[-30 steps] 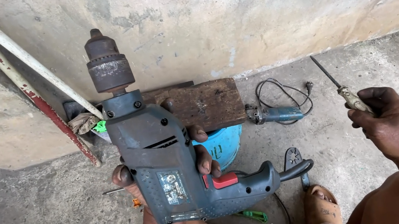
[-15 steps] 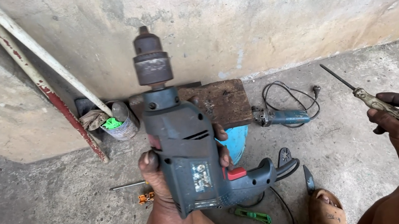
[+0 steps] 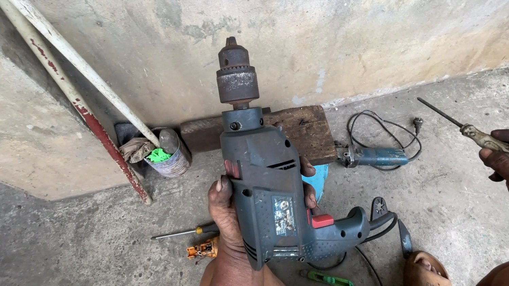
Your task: A person is using a screwdriver to disassemble and repair an electric hand drill on the floor.
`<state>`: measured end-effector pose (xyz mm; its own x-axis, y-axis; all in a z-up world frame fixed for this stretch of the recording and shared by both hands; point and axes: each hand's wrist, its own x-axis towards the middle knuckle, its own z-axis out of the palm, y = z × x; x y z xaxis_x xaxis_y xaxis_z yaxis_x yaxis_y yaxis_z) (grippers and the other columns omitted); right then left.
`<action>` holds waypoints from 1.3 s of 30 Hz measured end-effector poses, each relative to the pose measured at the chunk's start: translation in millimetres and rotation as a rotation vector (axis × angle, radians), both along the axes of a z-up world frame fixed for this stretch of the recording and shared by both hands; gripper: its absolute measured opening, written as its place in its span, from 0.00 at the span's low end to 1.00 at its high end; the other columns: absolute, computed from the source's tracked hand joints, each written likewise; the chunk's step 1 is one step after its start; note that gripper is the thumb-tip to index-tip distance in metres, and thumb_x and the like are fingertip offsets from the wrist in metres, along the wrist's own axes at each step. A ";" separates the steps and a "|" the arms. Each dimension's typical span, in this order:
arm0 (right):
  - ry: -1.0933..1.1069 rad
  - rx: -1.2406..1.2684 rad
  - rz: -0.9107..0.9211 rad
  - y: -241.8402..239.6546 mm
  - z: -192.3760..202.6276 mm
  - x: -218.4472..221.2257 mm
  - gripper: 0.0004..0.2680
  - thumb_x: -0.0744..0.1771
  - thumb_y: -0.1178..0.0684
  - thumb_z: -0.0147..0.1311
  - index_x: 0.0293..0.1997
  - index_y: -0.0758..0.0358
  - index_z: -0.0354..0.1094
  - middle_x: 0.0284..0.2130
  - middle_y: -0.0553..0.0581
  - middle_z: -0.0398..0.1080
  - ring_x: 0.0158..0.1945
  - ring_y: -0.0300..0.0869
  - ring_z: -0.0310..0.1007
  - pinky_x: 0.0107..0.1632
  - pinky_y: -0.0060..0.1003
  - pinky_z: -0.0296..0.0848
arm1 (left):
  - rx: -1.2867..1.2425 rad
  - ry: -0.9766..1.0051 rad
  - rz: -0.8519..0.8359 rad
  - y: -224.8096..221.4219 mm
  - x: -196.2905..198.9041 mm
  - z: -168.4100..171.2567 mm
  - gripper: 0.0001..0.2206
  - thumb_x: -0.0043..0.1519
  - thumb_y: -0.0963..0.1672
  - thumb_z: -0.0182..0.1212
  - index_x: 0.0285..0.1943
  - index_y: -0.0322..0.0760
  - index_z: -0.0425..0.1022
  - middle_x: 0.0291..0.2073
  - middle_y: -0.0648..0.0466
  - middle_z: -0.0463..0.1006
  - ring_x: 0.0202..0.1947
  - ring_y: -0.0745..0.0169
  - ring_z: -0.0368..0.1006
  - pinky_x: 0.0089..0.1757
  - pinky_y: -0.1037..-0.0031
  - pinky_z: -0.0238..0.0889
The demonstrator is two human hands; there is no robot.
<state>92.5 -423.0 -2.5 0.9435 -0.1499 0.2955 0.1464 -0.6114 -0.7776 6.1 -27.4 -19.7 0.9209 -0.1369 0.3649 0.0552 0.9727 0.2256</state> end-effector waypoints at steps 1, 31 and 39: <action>-0.003 0.001 0.000 1.1 0.8 -0.3 0.12 0.70 0.68 0.60 0.60 0.82 0.68 0.40 0.73 0.73 0.33 0.51 0.71 0.37 0.41 0.74 | 0.001 -0.003 0.000 0.8 -0.1 0.5 0.39 0.56 0.56 0.59 0.73 0.32 0.60 0.52 0.30 0.72 0.39 0.39 0.78 0.38 0.57 0.74; -0.069 0.431 0.697 -32.1 20.2 -48.3 0.17 0.64 0.61 0.51 0.60 0.51 0.67 0.71 0.66 0.62 0.54 0.48 0.77 0.46 0.34 0.85 | -0.021 0.140 0.147 4.8 8.7 11.2 0.35 0.62 0.59 0.50 0.69 0.31 0.65 0.48 0.33 0.77 0.38 0.43 0.79 0.38 0.58 0.75; -0.046 0.418 0.746 2.8 36.3 -82.1 0.16 0.64 0.56 0.57 0.59 0.56 0.66 0.57 0.70 0.74 0.38 0.46 0.88 0.37 0.32 0.91 | -0.107 0.184 0.169 9.9 12.1 5.1 0.33 0.62 0.58 0.53 0.67 0.31 0.67 0.44 0.32 0.78 0.37 0.40 0.80 0.35 0.57 0.78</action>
